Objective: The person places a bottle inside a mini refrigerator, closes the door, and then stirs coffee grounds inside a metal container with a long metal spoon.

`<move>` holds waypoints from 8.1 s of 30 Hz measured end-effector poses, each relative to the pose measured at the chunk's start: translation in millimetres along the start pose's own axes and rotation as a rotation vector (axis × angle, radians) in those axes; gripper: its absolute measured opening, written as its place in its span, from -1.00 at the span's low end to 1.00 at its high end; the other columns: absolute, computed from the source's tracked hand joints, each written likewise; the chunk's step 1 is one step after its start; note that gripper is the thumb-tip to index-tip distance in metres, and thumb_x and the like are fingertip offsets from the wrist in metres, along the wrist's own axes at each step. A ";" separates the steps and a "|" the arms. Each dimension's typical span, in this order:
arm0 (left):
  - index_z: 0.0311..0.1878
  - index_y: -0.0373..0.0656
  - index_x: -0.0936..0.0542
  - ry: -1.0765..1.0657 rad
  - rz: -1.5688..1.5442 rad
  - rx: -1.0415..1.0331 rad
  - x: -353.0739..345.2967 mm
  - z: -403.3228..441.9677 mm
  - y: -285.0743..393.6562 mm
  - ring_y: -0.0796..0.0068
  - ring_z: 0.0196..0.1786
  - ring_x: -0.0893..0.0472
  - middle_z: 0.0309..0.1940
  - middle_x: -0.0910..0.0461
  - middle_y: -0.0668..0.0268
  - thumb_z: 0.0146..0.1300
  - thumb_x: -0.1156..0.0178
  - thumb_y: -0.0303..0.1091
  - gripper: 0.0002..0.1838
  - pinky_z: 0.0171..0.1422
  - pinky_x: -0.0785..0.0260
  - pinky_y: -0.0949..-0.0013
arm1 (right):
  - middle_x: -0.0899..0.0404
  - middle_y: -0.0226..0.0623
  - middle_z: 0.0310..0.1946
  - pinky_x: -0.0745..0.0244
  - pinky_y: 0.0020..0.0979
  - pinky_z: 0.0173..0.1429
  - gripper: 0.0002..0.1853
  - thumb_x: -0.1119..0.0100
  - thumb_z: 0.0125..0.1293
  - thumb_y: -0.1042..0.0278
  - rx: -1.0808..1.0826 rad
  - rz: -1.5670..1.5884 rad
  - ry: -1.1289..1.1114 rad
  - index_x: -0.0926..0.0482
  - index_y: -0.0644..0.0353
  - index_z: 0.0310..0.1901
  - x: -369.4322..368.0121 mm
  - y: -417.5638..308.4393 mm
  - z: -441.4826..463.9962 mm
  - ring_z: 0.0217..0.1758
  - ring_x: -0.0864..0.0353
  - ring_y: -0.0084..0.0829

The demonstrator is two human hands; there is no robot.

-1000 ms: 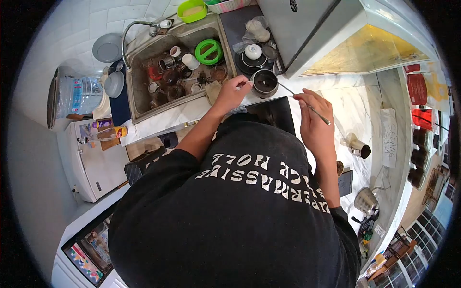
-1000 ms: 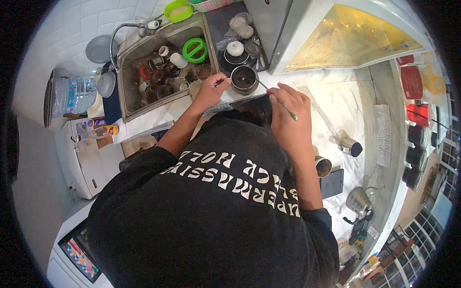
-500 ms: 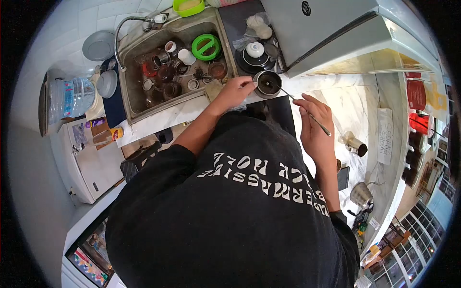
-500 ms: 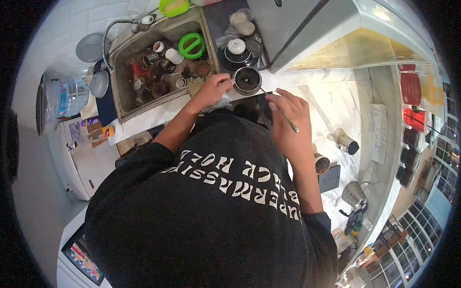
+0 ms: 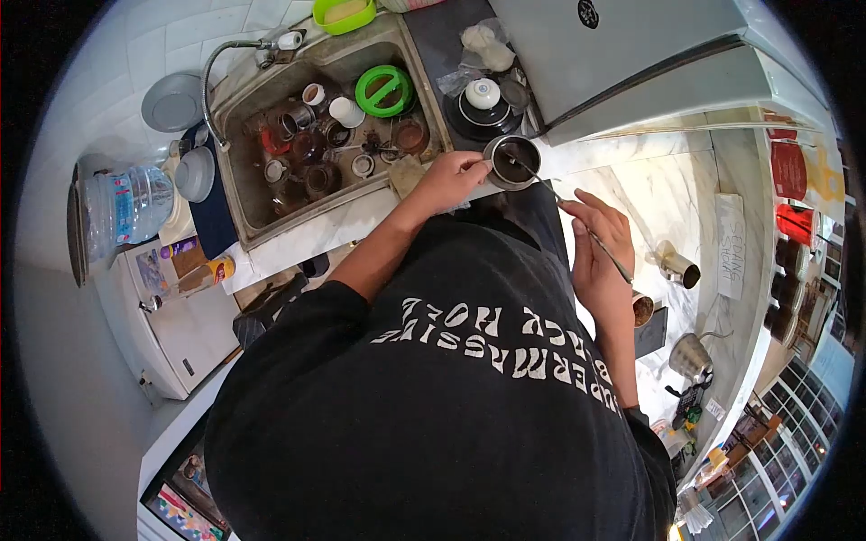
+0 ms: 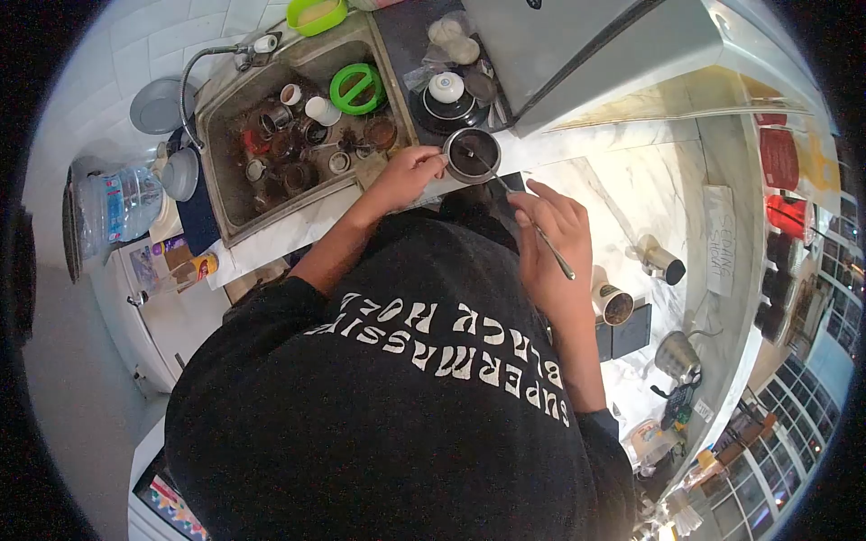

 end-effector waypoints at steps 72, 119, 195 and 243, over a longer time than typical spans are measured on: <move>-0.08 -0.23 -0.70 0.090 -0.154 -0.126 -3.1 8.8 -17.8 0.68 -0.17 -0.56 -0.24 -0.70 0.45 0.42 -0.40 -0.34 -0.83 -0.03 -0.42 0.45 | -0.78 -0.12 -0.05 -0.50 -0.12 0.26 -0.85 -0.25 0.44 0.54 0.041 -0.075 0.098 -0.69 0.21 -0.01 -1.6 5.0 1.1 0.21 -0.73 -0.10; -0.10 -0.21 -0.67 0.071 -0.135 -0.130 -1.5 8.6 -12.6 0.65 -0.13 -0.57 -0.23 -0.68 0.44 0.44 -0.37 -0.34 -0.85 0.01 -0.42 0.44 | -0.78 -0.16 -0.03 -0.51 -0.11 0.26 -0.87 -0.22 0.44 0.56 0.043 0.001 0.022 -0.68 0.23 -0.04 5.9 -1.8 4.7 0.21 -0.72 -0.10; -0.11 -0.24 -0.66 0.163 0.034 -0.143 -1.5 5.1 -13.9 0.58 -0.33 -0.50 -0.41 -0.59 0.37 0.46 -0.36 -0.20 -0.74 -0.20 -0.41 0.35 | -0.77 -0.07 -0.07 -0.53 -0.13 0.21 -0.88 -0.18 0.52 0.51 0.002 -0.016 0.076 -0.69 0.27 -0.05 11.4 5.0 -1.6 0.05 -0.74 -0.01; -0.06 -0.23 -0.65 0.079 -0.015 -0.153 -0.3 10.7 -12.8 0.57 -0.24 -0.56 -0.32 -0.66 0.36 0.48 -0.32 -0.24 -0.78 -0.07 -0.46 0.35 | -0.77 -0.09 -0.06 -0.53 -0.13 0.21 -0.88 -0.20 0.50 0.52 0.035 -0.016 0.072 -0.67 0.26 -0.02 2.4 0.5 8.5 0.07 -0.74 -0.05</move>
Point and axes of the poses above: each hand's wrist, its own z-axis towards the middle knuckle, its own x-axis out of the back of the hand, y = z × x, the point moved 2 cm from there along z, towards the middle knuckle
